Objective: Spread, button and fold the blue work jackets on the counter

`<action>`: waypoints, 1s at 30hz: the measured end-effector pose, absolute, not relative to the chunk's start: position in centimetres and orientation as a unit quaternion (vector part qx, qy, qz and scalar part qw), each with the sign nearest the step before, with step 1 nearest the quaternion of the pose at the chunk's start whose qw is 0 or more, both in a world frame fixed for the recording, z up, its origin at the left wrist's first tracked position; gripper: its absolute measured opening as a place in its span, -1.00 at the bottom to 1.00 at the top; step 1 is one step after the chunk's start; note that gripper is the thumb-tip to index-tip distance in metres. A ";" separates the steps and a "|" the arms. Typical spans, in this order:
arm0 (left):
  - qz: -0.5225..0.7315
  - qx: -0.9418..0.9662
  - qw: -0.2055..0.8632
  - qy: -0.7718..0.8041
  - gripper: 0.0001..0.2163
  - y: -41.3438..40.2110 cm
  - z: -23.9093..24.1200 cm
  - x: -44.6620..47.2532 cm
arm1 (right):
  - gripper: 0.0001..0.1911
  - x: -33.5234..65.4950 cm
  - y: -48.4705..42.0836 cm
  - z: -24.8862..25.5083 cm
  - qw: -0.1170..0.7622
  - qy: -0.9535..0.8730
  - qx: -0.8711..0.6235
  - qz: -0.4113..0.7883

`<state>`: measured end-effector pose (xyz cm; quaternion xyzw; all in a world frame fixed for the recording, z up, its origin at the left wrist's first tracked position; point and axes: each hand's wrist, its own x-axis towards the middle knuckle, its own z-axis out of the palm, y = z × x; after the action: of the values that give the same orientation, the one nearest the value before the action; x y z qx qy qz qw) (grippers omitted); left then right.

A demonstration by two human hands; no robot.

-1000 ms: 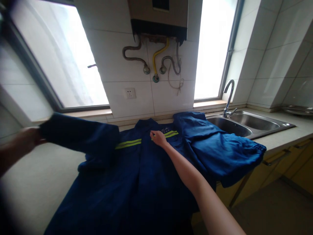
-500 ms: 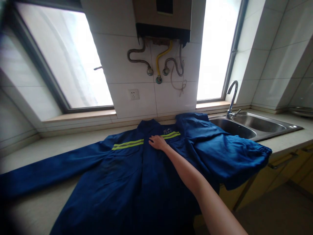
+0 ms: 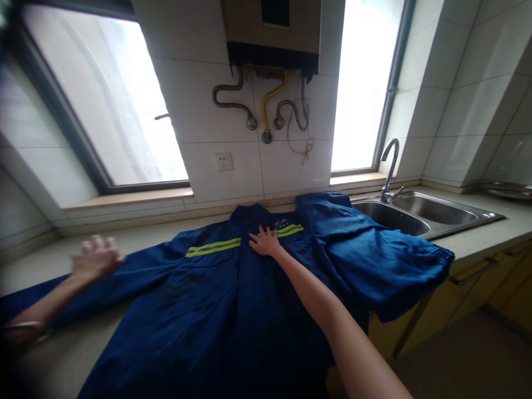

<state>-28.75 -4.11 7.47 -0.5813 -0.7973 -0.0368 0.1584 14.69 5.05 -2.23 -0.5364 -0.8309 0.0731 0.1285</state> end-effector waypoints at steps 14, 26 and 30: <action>-0.050 -0.748 0.006 -0.662 -0.44 7.8 -3.1 -4.5 | -0.38 14.6 5.3 -2.1 0.099 -0.827 -0.550 0.068; -0.078 -0.752 0.001 -0.654 -0.42 8.9 -4.3 -5.3 | -0.39 14.5 4.9 -1.9 0.093 -0.825 -0.554 0.062; -0.068 -0.756 0.011 -0.651 -0.42 8.8 -4.5 -5.4 | -0.39 14.5 4.7 -1.7 0.093 -0.826 -0.553 0.063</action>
<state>-5.36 8.81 -4.48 -0.7558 -0.6512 -0.0677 0.0106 14.54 4.72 -1.73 -0.5527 -0.8258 0.0631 0.0928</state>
